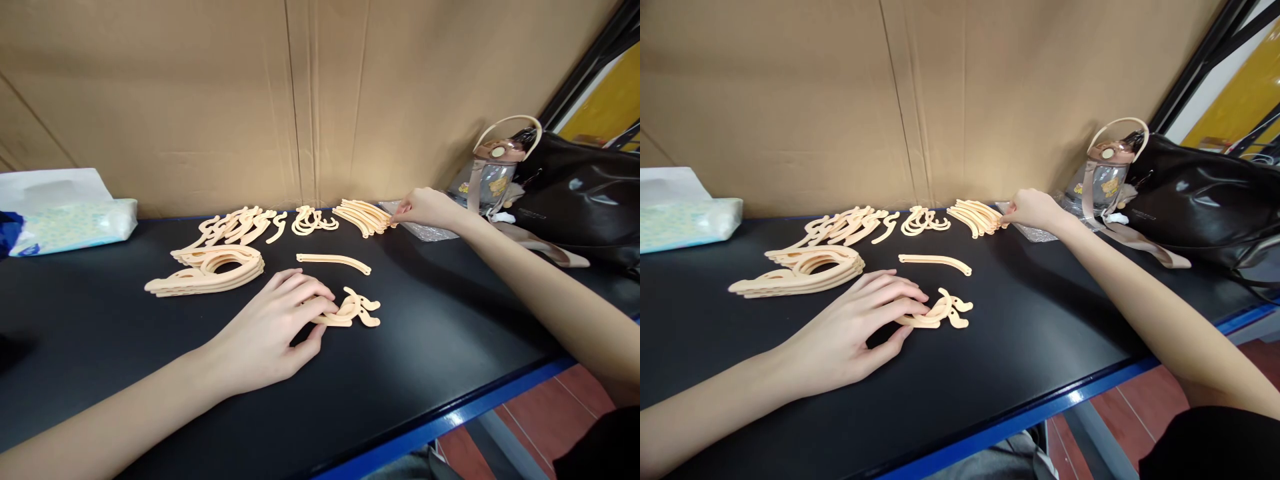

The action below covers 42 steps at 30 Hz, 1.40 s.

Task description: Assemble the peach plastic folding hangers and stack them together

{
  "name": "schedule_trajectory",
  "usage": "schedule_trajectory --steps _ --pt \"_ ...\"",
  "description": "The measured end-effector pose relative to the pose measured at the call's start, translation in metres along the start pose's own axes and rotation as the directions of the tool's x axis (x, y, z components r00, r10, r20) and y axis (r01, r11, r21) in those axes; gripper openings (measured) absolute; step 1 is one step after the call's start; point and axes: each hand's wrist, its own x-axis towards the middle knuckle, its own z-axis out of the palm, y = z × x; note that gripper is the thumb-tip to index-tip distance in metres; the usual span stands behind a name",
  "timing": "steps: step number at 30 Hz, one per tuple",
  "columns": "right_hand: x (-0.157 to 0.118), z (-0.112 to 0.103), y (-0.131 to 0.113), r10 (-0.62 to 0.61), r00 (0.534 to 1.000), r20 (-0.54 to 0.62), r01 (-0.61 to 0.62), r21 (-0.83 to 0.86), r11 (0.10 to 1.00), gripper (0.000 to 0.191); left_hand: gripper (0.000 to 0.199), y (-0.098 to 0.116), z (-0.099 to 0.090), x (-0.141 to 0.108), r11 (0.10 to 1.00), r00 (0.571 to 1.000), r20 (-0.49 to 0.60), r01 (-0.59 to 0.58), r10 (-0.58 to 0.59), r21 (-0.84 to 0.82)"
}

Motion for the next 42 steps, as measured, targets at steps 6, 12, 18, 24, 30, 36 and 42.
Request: schedule_trajectory --steps 6,12,18,24,30,36,42 --pt "0.003 -0.005 0.002 0.171 0.964 -0.203 -0.153 0.102 0.983 0.018 0.023 0.0 -0.001 0.0 1.0 1.0 0.002 -0.002 0.002 0.007" --pt "-0.002 -0.023 0.0 0.165 0.841 -0.515 -0.056 0.22 0.974 0.022 0.023 0.0 0.0 0.0 1.0 1.0 0.004 -0.001 0.001 0.007" --pt "-0.012 -0.025 -0.011 0.047 0.744 -0.666 0.174 0.261 0.949 0.018 0.022 0.0 0.0 0.0 1.0 1.0 0.003 0.0 0.0 0.013" --pt "-0.025 -0.013 -0.038 0.011 0.784 -0.621 0.359 0.467 0.808 0.019 0.022 0.0 -0.001 0.0 1.0 1.0 0.008 -0.003 0.003 0.017" --pt "-0.039 0.01 -0.068 -0.308 0.818 -0.487 0.515 0.379 0.769 0.008 0.022 0.001 0.0 0.0 1.0 1.0 0.016 -0.001 0.001 0.017" --pt "-0.038 0.034 -0.087 -0.407 0.875 -0.261 0.482 0.538 0.691 0.013 0.021 0.001 -0.001 0.0 1.0 1.0 0.019 0.001 -0.002 0.017" --pt "-0.038 0.0 -0.072 -0.464 0.864 -0.195 0.503 0.374 0.779 0.022 0.022 0.0 -0.001 -0.001 1.0 1.0 0.017 0.004 -0.004 0.018"
